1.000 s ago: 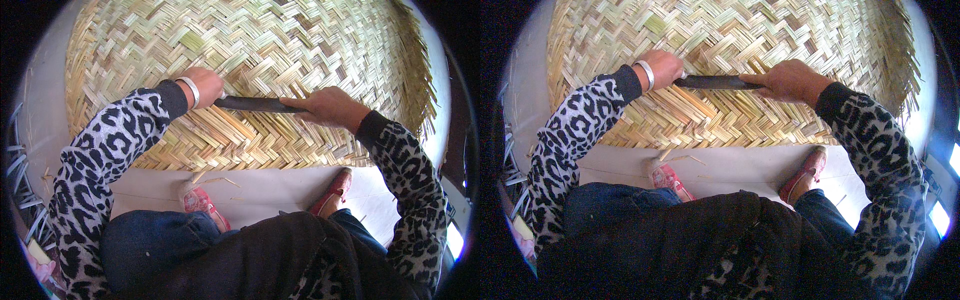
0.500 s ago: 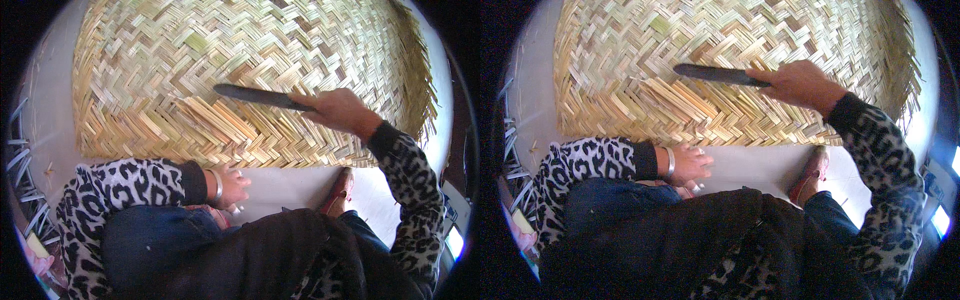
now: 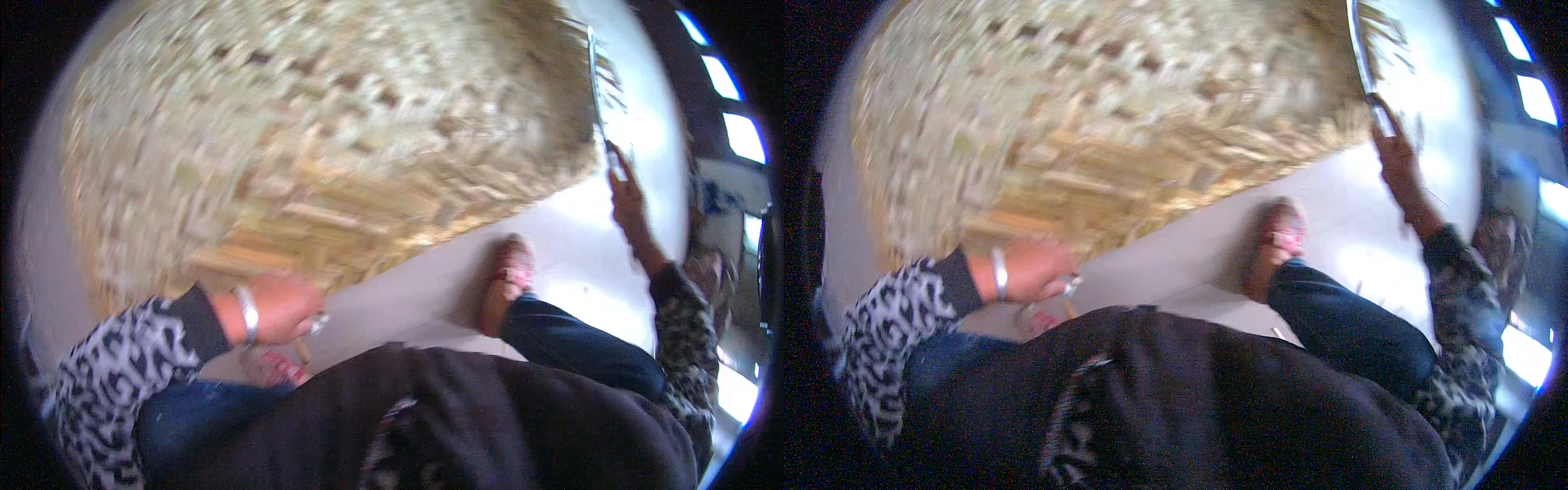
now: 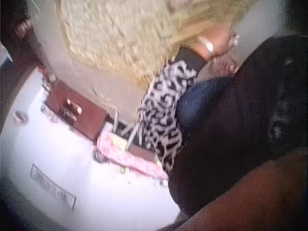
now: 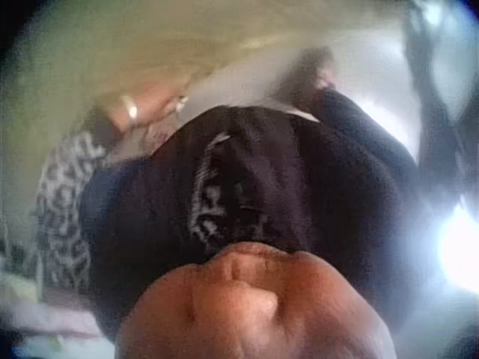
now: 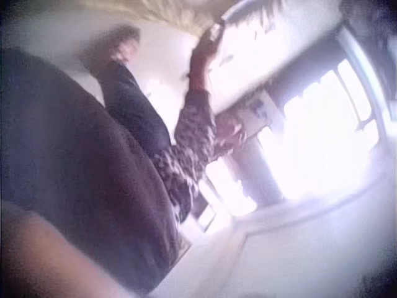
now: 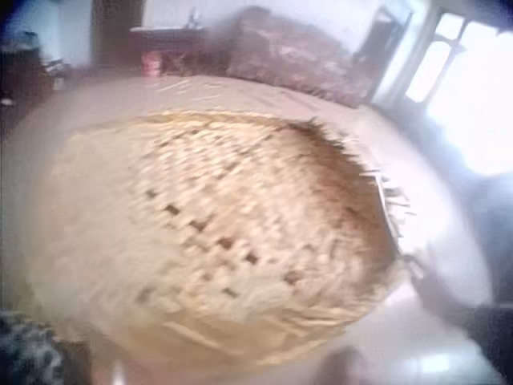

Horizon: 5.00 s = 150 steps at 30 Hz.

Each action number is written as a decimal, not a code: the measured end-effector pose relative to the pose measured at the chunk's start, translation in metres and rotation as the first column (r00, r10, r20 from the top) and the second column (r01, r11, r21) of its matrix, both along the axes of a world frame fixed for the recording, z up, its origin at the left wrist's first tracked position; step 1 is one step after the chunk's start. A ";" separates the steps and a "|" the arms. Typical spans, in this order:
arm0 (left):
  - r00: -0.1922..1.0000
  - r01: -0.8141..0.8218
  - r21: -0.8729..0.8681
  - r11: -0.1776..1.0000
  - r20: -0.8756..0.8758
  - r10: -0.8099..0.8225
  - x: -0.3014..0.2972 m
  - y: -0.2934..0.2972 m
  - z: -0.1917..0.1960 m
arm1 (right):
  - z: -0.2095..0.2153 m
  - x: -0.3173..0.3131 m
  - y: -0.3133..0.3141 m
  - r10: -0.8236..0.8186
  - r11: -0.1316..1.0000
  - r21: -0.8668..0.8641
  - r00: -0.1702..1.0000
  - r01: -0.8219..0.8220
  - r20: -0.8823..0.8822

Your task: The person sits on the floor and weaves a large mat using dried palm leaves. They insert leaf strips into the weave and use a knife to trim and tighten the edges. The mat grows as more strips are added.

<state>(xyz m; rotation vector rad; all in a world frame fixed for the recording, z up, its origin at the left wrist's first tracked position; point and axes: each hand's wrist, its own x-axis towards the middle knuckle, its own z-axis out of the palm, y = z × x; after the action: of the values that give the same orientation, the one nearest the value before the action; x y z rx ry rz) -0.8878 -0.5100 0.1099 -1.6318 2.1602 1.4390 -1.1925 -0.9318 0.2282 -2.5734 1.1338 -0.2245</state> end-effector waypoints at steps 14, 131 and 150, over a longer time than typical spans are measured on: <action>0.984 0.156 -0.894 0.420 0.178 0.013 -0.185 -0.272 -0.044 | -0.177 -0.102 -0.110 -0.562 0.822 0.228 0.808 0.522 0.176; -0.902 -0.388 0.548 -0.741 -0.390 0.184 -0.046 0.106 -0.144 | -0.119 0.294 0.250 0.996 -0.049 0.740 -0.084 -0.671 -0.010; -0.960 -0.138 0.497 -0.857 -0.280 -0.008 -0.041 0.082 -0.121 | -0.104 0.290 0.272 0.993 0.012 0.748 -0.083 -0.663 -0.089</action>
<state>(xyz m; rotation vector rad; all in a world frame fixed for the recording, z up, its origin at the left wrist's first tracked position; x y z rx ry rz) -0.9292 -0.4280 -0.0109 1.2669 0.9084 -0.2146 -0.9021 -0.6595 0.1240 -2.2223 -0.7359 1.2339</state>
